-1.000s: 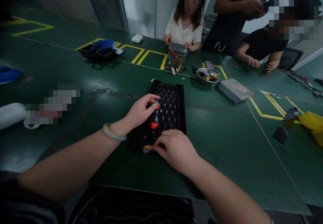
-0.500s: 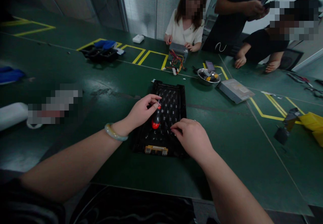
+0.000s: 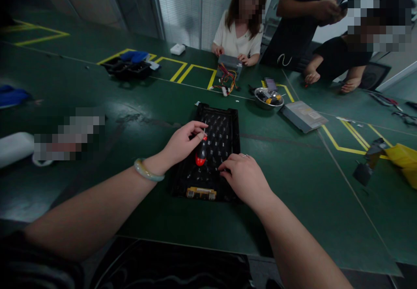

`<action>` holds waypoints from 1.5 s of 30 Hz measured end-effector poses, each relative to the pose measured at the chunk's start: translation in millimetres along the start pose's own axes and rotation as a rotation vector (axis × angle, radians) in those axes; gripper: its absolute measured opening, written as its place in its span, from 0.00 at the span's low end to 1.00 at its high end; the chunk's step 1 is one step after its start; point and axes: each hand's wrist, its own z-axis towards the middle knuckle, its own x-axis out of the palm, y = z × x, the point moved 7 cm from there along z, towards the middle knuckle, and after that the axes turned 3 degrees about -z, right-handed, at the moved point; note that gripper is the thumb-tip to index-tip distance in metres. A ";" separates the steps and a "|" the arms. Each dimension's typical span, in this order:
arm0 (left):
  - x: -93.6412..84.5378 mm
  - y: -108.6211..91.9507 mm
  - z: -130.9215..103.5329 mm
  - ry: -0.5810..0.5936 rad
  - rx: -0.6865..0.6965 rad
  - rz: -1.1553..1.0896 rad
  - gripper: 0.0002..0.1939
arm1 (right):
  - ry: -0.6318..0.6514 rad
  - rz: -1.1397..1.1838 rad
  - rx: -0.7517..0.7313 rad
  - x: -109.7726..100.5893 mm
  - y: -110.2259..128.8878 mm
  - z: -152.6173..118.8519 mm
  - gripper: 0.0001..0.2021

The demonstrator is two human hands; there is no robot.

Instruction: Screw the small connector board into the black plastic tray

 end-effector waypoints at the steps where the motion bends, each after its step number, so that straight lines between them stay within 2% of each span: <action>1: -0.1 -0.2 0.0 0.000 0.000 0.001 0.13 | 0.001 0.001 0.005 0.2 -0.1 0.1 0.05; 9: -0.3 -1.5 -0.4 0.001 0.005 0.007 0.13 | 0.007 0.039 0.037 -0.4 -1.0 -0.1 0.04; 11: -1.1 -1.8 -0.5 -0.003 0.005 0.008 0.13 | -0.033 0.049 0.055 -3.6 -2.0 -0.2 0.04; 13: -2.1 -5.8 -0.8 0.010 0.021 0.025 0.13 | -0.124 0.091 0.085 -10.8 -3.6 -0.8 0.03; 15: -1.4 -15.4 -1.9 0.062 0.068 0.088 0.11 | -0.238 0.156 0.104 -19.7 -4.4 -2.5 0.02; 17: 3.1 -28.9 -5.1 0.171 0.140 0.165 0.09 | -0.335 0.217 0.102 -27.2 -3.3 -5.2 0.01; 20: 11.2 -47.4 -13.2 0.327 0.240 0.211 0.10 | -0.397 0.313 0.093 -30.8 -0.5 -8.6 0.01; 23: 12.8 -56.4 -18.5 0.342 0.293 0.241 0.08 | -0.387 0.421 0.087 -26.8 2.4 -10.0 0.01; 25: 13.2 -57.8 -20.2 0.330 0.312 0.254 0.07 | -0.376 0.500 0.084 -23.7 3.8 -10.1 0.02; 30: 14.6 -57.9 -21.7 0.335 0.325 0.247 0.07 | -0.354 0.727 0.125 -18.8 0.3 -9.1 0.09; 33: 14.2 -60.2 -22.4 0.325 0.334 0.270 0.08 | -0.336 0.805 0.129 -17.7 -0.9 -7.9 0.09; 40: 13.2 -65.7 -25.9 0.310 0.346 0.330 0.10 | -0.337 0.809 0.145 -17.6 -2.1 -8.8 0.13; 45: 11.1 -72.9 -29.1 0.307 0.399 0.365 0.09 | -0.321 0.731 0.152 -18.2 0.5 -10.9 0.15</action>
